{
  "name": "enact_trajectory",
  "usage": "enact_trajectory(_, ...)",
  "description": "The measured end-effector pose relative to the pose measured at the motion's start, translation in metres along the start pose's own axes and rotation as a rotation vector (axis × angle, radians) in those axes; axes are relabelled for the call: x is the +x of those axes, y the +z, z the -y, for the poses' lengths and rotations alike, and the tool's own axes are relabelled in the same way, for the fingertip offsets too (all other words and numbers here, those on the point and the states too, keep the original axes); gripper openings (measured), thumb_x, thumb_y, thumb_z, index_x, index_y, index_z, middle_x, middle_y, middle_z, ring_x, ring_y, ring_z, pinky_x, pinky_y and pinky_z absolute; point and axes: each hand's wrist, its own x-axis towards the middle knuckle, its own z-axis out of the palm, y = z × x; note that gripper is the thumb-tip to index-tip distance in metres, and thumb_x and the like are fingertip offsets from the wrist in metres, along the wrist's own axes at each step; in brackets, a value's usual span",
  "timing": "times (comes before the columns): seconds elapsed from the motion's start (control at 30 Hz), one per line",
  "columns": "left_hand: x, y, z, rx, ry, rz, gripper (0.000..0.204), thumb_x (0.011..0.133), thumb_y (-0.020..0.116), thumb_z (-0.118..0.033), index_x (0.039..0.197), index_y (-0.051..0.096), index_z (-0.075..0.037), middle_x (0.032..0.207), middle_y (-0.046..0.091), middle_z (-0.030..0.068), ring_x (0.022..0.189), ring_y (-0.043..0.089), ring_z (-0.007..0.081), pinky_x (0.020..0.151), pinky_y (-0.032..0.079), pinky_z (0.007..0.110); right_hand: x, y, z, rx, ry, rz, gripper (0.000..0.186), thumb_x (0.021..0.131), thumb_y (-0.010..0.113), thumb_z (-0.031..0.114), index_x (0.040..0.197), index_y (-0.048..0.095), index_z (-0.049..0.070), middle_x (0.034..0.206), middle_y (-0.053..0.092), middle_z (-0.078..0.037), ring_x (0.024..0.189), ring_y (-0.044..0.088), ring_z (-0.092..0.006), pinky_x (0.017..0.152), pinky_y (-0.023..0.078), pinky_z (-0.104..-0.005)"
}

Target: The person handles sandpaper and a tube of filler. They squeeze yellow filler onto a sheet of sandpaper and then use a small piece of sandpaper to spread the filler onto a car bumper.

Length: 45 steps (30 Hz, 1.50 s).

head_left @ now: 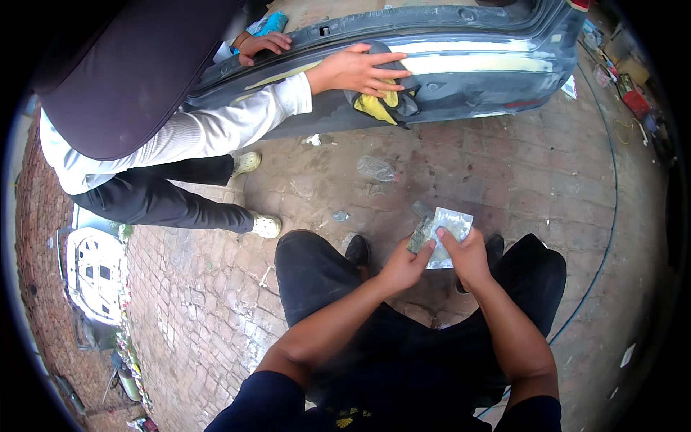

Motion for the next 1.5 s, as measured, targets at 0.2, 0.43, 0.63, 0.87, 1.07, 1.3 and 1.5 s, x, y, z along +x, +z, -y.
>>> enact_trajectory(0.2, 0.002, -0.029, -0.025, 0.089, -0.260, 0.327, 0.021, 0.109, 0.063, -0.027, 0.103, 0.068, -0.007, 0.072, 0.055, -0.0076, 0.067, 0.046, 0.0047, 0.061, 0.041, 0.027, -0.007, -0.012, 0.001, -0.213, -0.082, 0.146, 0.018, 0.098, 0.074, 0.016, 0.103, 0.076, -0.001, 0.087, 0.076, -0.003, 0.080, 0.066, -0.0066, 0.071, 0.054, -0.0307)
enact_trajectory(0.43, 0.000, -0.037, -0.011, -0.085, -0.408, 0.493, 0.029, 0.109, 0.062, -0.019, 0.134, 0.064, -0.005, 0.113, 0.067, -0.0034, 0.103, 0.056, 0.0068, 0.092, 0.048, 0.027, -0.002, -0.026, 0.016, -0.375, -0.037, 0.390, 0.023, 0.097, 0.076, 0.021, 0.104, 0.075, -0.001, 0.083, 0.075, -0.005, 0.076, 0.065, -0.0077, 0.070, 0.054, -0.0308)
enact_trajectory(0.63, 0.003, -0.012, 0.020, -0.100, -0.345, 0.278, 0.026, 0.109, 0.058, -0.016, 0.131, 0.065, -0.004, 0.114, 0.067, -0.0025, 0.105, 0.057, 0.0084, 0.094, 0.047, 0.029, 0.011, -0.009, 0.003, 0.186, -0.027, -0.160, 0.020, 0.100, 0.073, 0.012, 0.115, 0.069, -0.001, 0.103, 0.076, -0.008, 0.086, 0.071, -0.0133, 0.075, 0.056, -0.0302)
enact_trajectory(0.87, -0.003, -0.004, 0.004, -0.232, -0.379, 0.251, 0.022, 0.103, 0.062, -0.013, 0.123, 0.067, -0.004, 0.097, 0.064, -0.0043, 0.090, 0.057, 0.0082, 0.081, 0.048, 0.029, -0.001, -0.015, 0.003, -0.151, -0.072, 0.017, 0.018, 0.099, 0.075, 0.014, 0.109, 0.071, 0.000, 0.097, 0.075, -0.004, 0.088, 0.068, -0.0090, 0.077, 0.055, -0.0284)
enact_trajectory(1.07, 0.001, -0.021, -0.033, -0.199, -0.607, 0.320, 0.012, 0.096, 0.069, -0.016, 0.106, 0.069, -0.009, 0.080, 0.057, -0.0051, 0.066, 0.047, 0.0065, 0.058, 0.035, 0.026, 0.001, -0.016, 0.003, -0.276, -0.003, 0.280, 0.019, 0.098, 0.075, 0.016, 0.106, 0.074, -0.001, 0.091, 0.076, -0.003, 0.082, 0.066, -0.0066, 0.071, 0.054, -0.0293)
enact_trajectory(1.3, -0.012, -0.028, 0.018, -0.497, -0.701, 0.322, 0.020, 0.093, 0.071, -0.009, 0.112, 0.067, -0.006, 0.089, 0.061, -0.0037, 0.080, 0.055, 0.0067, 0.068, 0.040, 0.024, -0.005, -0.011, 0.016, -0.228, 0.103, 0.357, 0.019, 0.096, 0.077, 0.015, 0.108, 0.074, 0.000, 0.094, 0.076, -0.003, 0.084, 0.068, -0.0086, 0.074, 0.055, -0.0284)
enact_trajectory(1.5, -0.003, -0.002, -0.007, -0.382, -0.500, 0.189, 0.015, 0.097, 0.068, -0.021, 0.100, 0.069, -0.007, 0.079, 0.057, -0.0022, 0.069, 0.050, 0.0090, 0.062, 0.038, 0.028, 0.015, -0.017, -0.003, 0.139, 0.054, -0.108, 0.021, 0.101, 0.073, 0.014, 0.116, 0.071, 0.000, 0.104, 0.074, -0.004, 0.086, 0.070, -0.0121, 0.077, 0.056, -0.0306)
